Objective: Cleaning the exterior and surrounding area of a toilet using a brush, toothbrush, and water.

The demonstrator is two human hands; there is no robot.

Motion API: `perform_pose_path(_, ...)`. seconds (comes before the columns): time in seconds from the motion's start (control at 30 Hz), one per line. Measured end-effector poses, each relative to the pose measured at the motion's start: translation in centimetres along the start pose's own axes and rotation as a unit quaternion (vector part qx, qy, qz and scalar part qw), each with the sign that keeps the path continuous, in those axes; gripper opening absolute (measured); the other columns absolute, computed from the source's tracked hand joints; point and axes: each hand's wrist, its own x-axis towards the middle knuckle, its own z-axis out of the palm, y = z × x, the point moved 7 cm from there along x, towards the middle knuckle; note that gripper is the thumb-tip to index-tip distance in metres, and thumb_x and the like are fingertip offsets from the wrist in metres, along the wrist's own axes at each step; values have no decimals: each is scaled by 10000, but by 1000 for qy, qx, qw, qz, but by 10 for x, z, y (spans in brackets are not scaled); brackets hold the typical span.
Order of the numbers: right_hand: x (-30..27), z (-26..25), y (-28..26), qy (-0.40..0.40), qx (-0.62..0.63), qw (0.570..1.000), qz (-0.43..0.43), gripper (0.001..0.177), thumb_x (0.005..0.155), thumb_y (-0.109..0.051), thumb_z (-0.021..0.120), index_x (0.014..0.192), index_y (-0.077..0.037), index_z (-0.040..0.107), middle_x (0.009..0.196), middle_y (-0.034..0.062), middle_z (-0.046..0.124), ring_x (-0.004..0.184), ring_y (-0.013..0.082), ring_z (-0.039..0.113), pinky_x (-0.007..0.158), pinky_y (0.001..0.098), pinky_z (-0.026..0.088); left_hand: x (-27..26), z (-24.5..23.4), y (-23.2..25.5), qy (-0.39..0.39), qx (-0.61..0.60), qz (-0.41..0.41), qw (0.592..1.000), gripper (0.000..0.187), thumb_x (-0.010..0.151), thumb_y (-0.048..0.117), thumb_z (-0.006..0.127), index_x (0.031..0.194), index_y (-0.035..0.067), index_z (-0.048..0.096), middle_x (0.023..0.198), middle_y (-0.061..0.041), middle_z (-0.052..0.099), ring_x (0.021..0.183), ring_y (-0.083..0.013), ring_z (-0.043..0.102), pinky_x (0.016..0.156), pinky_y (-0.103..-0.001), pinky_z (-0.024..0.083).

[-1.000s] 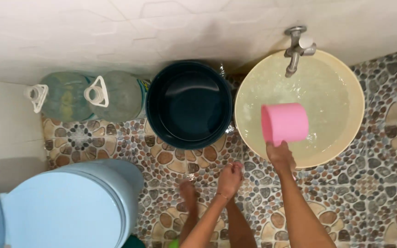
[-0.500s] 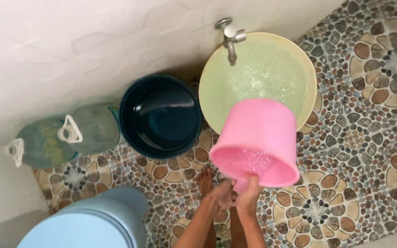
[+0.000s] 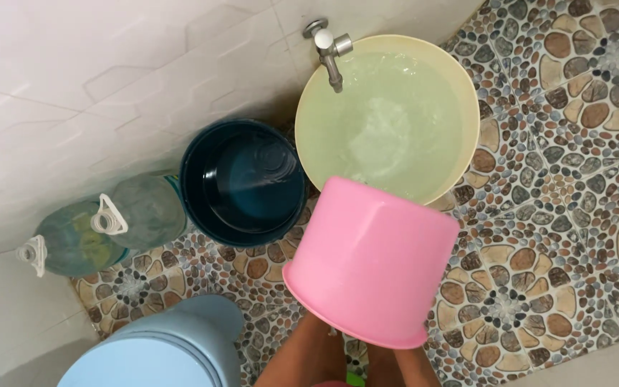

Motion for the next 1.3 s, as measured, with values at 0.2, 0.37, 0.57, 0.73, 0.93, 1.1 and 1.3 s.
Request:
perform_pose_path(0.2,-2,-16,-64,-22,-86,990,-106,384,924,-250,652,1198,16,608,1054,194,658,945,344,623,814,460,502,0,-10,24,38,47,40,997,426,1073,432,494,1339,155,679,1058,-83,566,933,-257,521,713,-361,448)
perform_pose_path(0.37,44,1,-66,-49,-161,968,-184,390,877,-218,713,1163,32,625,1051,190,669,973,345,644,845,459,518,8,-31,19,72,76,64,993,429,1073,414,500,1339,162,724,1012,-86,553,897,-260,488,662,-346,415)
perform_pose_path(0.57,77,20,-22,-11,-320,893,-317,343,955,-210,693,1138,66,606,1037,229,645,985,380,655,890,471,539,11,-38,28,105,103,99,984,438,1074,393,507,1339,171,777,957,-90,537,854,-264,449,600,-328,374)
perform_pose_path(0.73,217,50,7,-73,-421,904,-2,268,970,-108,609,1195,21,541,950,194,603,830,308,618,798,475,515,39,-78,12,119,23,147,982,375,1067,370,548,1219,158,818,802,-47,478,691,-204,386,500,-299,323)
perform_pose_path(0.93,291,73,60,-169,-412,888,113,365,961,-244,632,1177,39,551,928,164,620,771,297,620,727,471,537,-12,-30,37,191,58,204,958,402,1011,410,497,1190,154,748,908,104,682,806,-38,633,589,-225,476)
perform_pose_path(1.1,228,58,-3,-220,-11,948,229,401,1100,-395,409,983,-95,649,677,52,602,510,167,502,428,332,404,-4,39,66,145,-102,292,940,482,996,523,640,1240,107,649,946,-22,702,879,-186,640,731,-305,558)
perform_pose_path(1.3,149,42,-21,-276,200,898,280,526,1085,-364,325,851,-22,650,603,66,585,424,161,489,380,297,372,-82,109,62,204,-210,383,876,592,1052,539,610,1255,-11,693,963,-145,634,872,-248,579,772,-374,464)
